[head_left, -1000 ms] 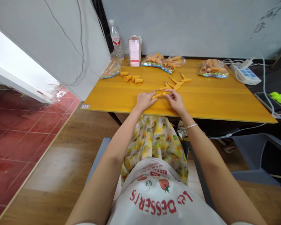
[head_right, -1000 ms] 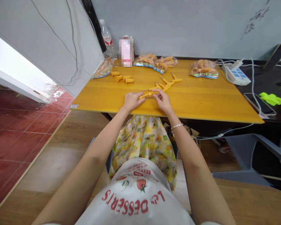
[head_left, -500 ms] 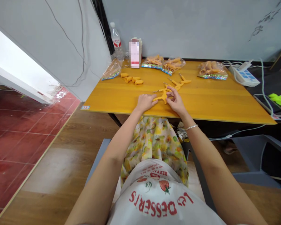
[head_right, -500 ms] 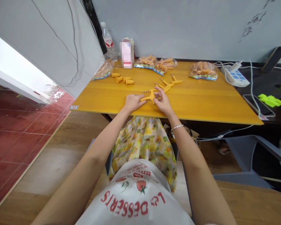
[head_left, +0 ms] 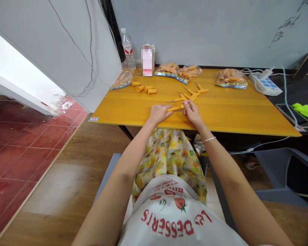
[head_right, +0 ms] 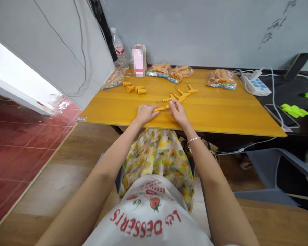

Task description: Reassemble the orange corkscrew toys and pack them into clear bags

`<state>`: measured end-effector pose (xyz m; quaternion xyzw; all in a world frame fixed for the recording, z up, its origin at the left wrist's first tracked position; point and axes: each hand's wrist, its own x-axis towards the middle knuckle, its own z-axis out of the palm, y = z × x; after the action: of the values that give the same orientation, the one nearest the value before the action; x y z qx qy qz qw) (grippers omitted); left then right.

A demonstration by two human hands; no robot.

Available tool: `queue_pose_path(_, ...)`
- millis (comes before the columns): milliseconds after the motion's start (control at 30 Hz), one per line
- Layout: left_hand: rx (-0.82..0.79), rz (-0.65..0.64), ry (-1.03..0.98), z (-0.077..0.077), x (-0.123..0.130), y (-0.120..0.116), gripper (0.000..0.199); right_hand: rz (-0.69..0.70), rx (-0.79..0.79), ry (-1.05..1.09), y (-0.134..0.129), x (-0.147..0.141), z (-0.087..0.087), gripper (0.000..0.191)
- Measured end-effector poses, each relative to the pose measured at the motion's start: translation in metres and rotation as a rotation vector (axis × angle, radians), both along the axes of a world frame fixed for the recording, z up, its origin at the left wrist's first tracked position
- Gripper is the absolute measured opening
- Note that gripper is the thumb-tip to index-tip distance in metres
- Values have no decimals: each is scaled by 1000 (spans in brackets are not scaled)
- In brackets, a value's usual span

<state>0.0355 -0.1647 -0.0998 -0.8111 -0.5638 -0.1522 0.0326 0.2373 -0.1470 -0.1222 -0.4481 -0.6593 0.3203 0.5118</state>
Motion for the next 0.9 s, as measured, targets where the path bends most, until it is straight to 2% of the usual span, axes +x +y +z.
queue_pose_path(67, 1, -7, 2, 0, 0, 0, 35, 118, -51, -11, -3, 0, 3, 56)
queue_pose_path(133, 1, -10, 5, 0, 0, 0, 35, 192, -30, -8, -6, 0, 5, 54)
queue_pose_path(267, -10, 2, 23, 0, 0, 1, 37, 227, 21, 10, -6, 0, 5, 40)
queue_pose_path(333, -11, 0, 28, 0, 1, 2, 37, 232, 36, 38, -5, -1, 3, 40)
queue_pose_path(467, -7, -6, 17, -1, 1, 2, 36, 211, 77, 31, -1, -1, 0, 54)
queue_pose_path(700, -30, -1, -13, -2, 0, 3, 34, 107, 154, -42, -1, 3, 1, 23)
queue_pose_path(800, -22, 2, -25, -1, -1, 3, 35, 86, 218, -69, -1, 3, 0, 18)
queue_pose_path(900, -2, -9, -22, 0, -1, 2, 34, -8, 233, -16, 2, 2, -2, 25)
